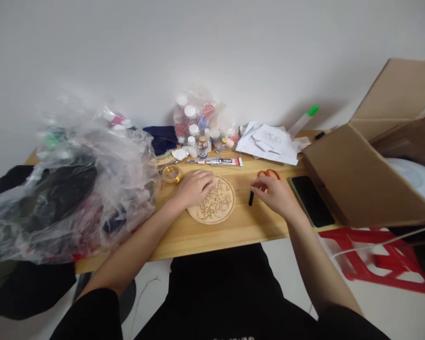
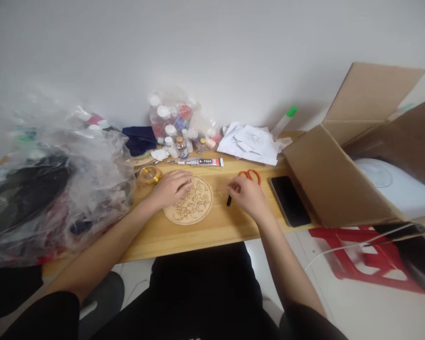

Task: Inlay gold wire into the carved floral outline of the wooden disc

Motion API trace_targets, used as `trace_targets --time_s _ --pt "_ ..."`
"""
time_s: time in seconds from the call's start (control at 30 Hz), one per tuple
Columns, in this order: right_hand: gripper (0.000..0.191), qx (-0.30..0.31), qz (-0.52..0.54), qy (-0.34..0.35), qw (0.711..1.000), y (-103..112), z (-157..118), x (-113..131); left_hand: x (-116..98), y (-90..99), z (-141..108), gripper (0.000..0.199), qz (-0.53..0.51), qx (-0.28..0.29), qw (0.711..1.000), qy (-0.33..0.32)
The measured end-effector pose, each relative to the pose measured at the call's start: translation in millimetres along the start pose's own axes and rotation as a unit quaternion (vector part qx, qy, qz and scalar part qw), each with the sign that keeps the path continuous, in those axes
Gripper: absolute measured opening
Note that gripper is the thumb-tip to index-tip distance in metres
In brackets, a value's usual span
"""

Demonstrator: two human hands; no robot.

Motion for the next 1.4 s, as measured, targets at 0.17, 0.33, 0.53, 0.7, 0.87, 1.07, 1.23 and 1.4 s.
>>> trace_targets --time_s 0.17,0.33,0.53,0.7,0.87,1.07,1.23,1.4 --pt "0.004 0.043 -0.132 -0.018 0.990 -23.1 -6.1 -3.1 6.1 -4.7 -2.4 0.029 -0.025 -0.014 1.000 0.007" --pt "0.010 0.057 -0.197 -0.003 0.979 -37.7 3.0 5.6 8.0 -6.4 -3.1 0.030 -0.036 -0.029 0.999 0.003" --pt "0.010 0.086 -0.229 0.004 0.970 -46.0 13.0 12.7 9.0 -8.9 -4.2 0.029 -0.038 -0.042 0.998 0.002" --pt "0.013 0.097 -0.256 -0.009 0.962 -51.2 17.7 13.3 9.5 -9.5 -4.4 0.027 -0.034 -0.052 0.998 -0.001" --pt "0.017 0.115 -0.270 -0.014 0.956 -52.4 18.4 12.9 9.5 -8.7 -4.8 0.026 -0.033 -0.056 0.998 -0.010" --pt "0.019 0.127 -0.269 -0.014 0.955 -46.9 14.6 9.7 9.4 -8.0 -4.9 0.026 -0.036 -0.063 0.997 -0.017" --pt "0.019 0.124 -0.263 -0.016 0.957 -38.0 10.0 5.4 9.8 -8.7 -4.3 0.025 -0.040 -0.069 0.997 -0.015" --pt "0.016 0.139 -0.258 0.005 0.956 -43.3 8.0 12.7 10.0 -9.0 -4.3 0.025 -0.039 -0.073 0.997 -0.008"
Point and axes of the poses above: each hand's wrist, its own z-axis towards the middle knuckle, its own y-axis out of the back of the hand, x = y × z, the point moved 4 cm from there along z, towards the middle knuckle
